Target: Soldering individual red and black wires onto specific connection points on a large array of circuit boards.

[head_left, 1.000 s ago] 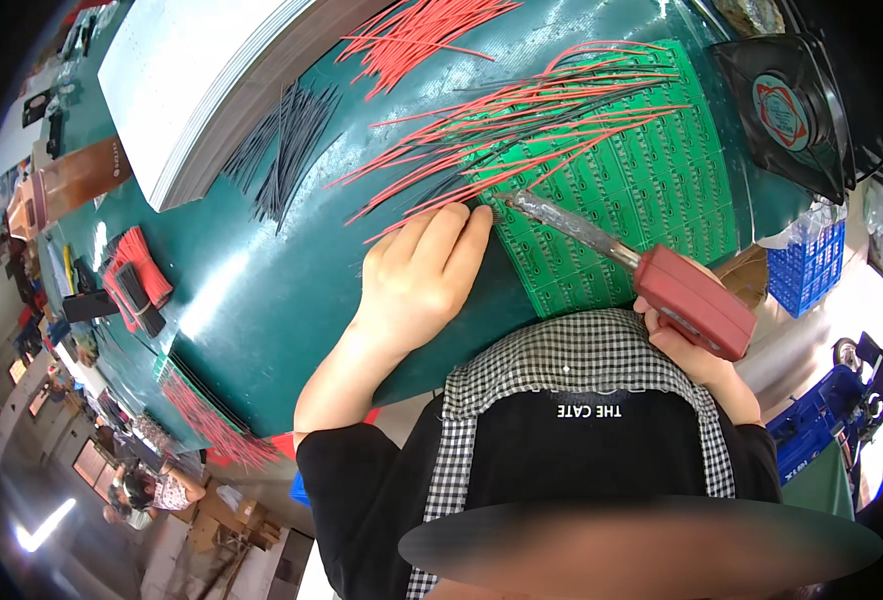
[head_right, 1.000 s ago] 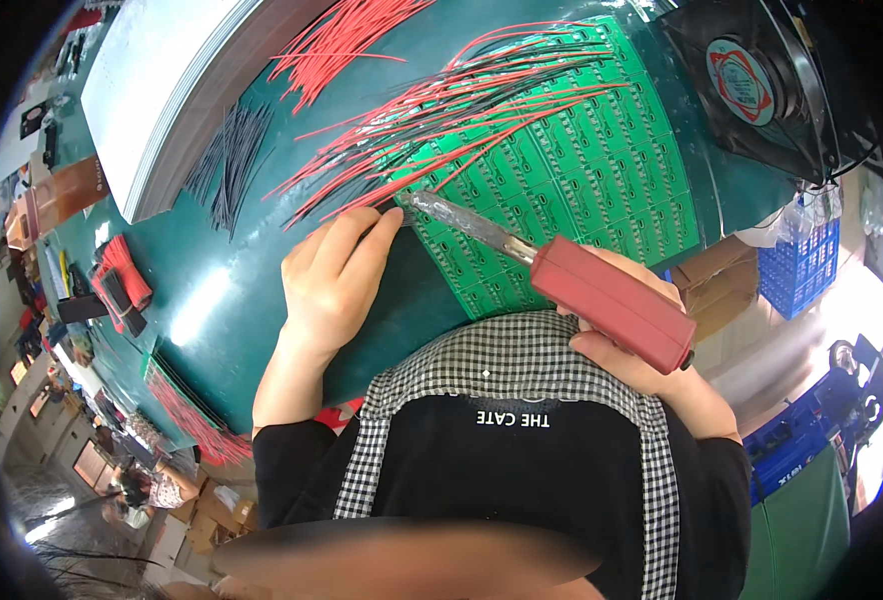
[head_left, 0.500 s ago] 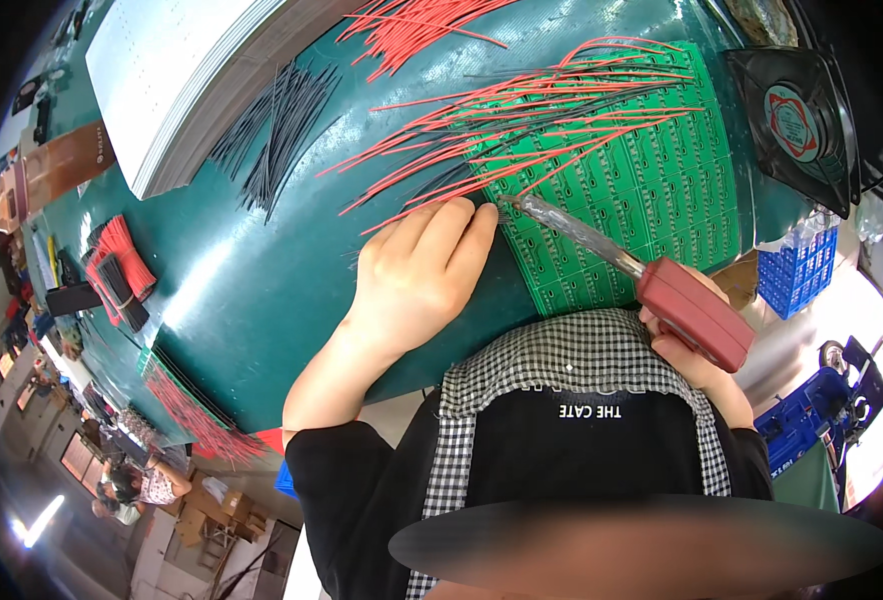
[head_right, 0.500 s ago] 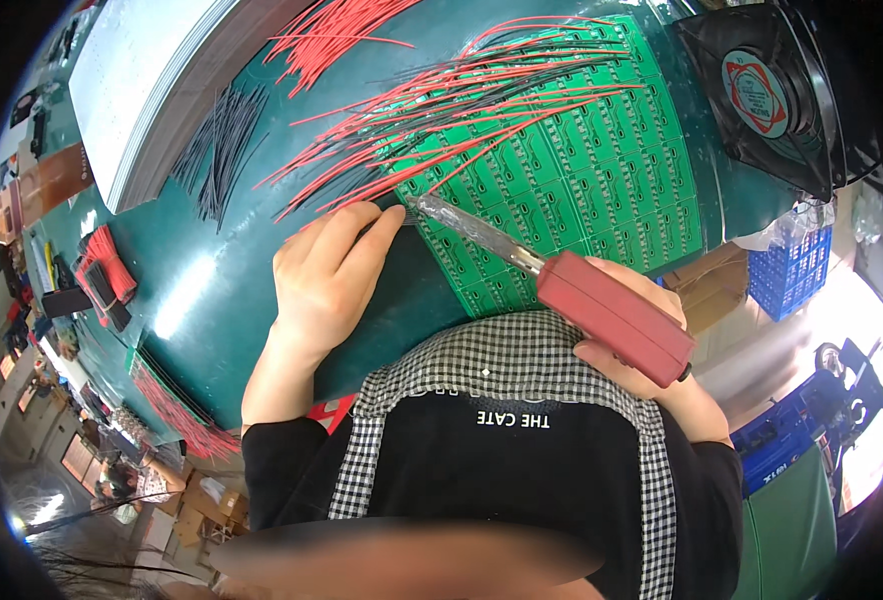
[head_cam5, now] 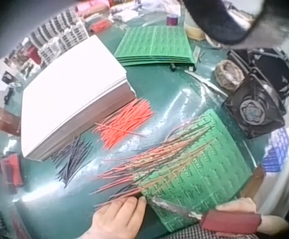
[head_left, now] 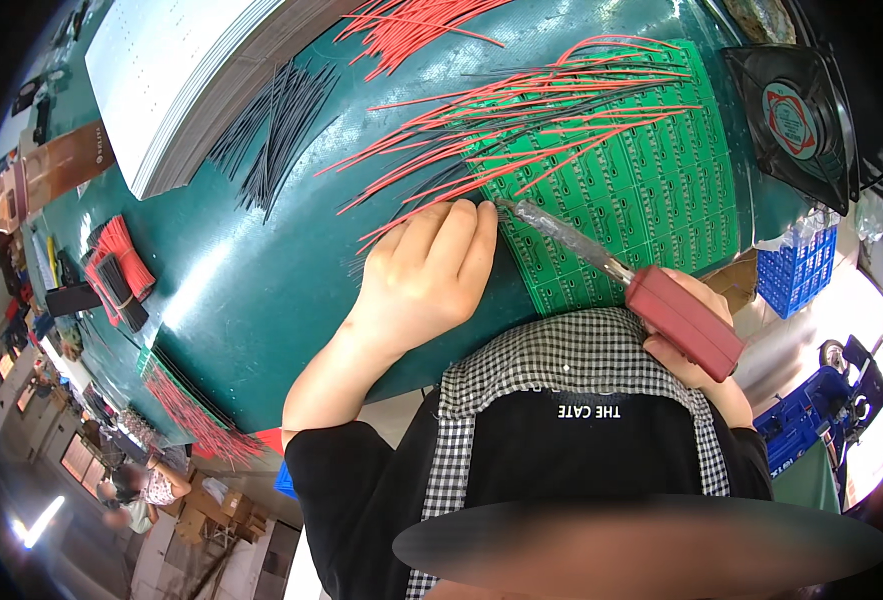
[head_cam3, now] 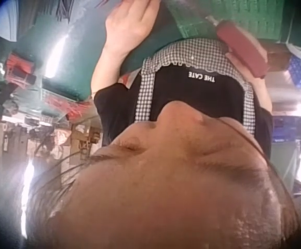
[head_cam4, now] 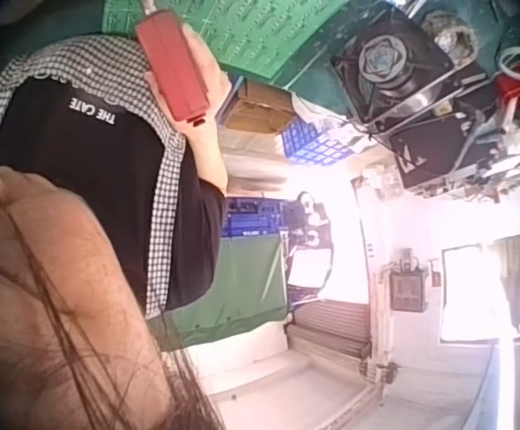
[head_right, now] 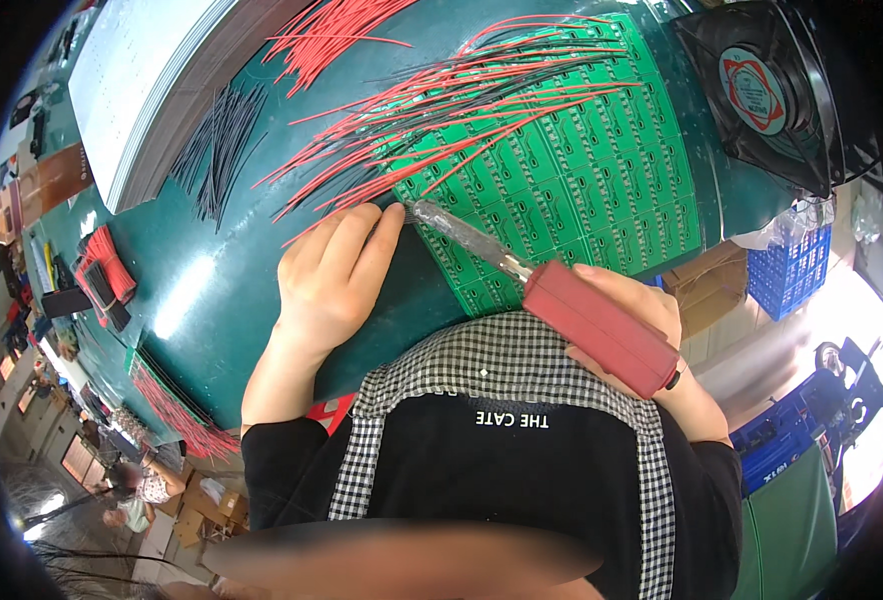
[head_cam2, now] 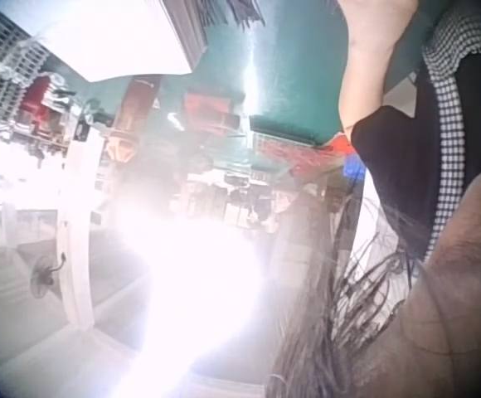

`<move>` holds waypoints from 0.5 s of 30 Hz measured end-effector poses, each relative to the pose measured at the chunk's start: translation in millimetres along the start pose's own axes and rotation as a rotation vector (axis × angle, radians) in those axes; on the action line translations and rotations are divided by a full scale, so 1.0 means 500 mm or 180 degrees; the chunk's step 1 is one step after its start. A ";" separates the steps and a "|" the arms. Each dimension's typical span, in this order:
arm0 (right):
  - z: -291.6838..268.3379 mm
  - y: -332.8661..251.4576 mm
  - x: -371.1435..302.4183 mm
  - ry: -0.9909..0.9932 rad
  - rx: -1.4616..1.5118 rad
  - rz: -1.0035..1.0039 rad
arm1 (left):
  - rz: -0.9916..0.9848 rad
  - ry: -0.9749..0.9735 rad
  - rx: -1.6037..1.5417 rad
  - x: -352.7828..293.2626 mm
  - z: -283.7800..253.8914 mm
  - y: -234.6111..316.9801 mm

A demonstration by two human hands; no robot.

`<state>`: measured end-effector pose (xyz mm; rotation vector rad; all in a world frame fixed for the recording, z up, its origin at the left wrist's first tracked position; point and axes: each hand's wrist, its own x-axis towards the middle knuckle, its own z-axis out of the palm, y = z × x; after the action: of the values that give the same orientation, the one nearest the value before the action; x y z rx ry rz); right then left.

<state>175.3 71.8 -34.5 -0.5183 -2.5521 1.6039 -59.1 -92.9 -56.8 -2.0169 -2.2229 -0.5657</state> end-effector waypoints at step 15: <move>0.006 0.020 -0.036 0.0011 0.0609 0.0779 | 0.0376 -0.0089 0.0324 0.000 -0.006 -0.006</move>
<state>194.0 67.4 -42.6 -0.8377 -2.3738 1.8972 -62.4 -93.8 -54.5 -2.0993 -2.0840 -0.4064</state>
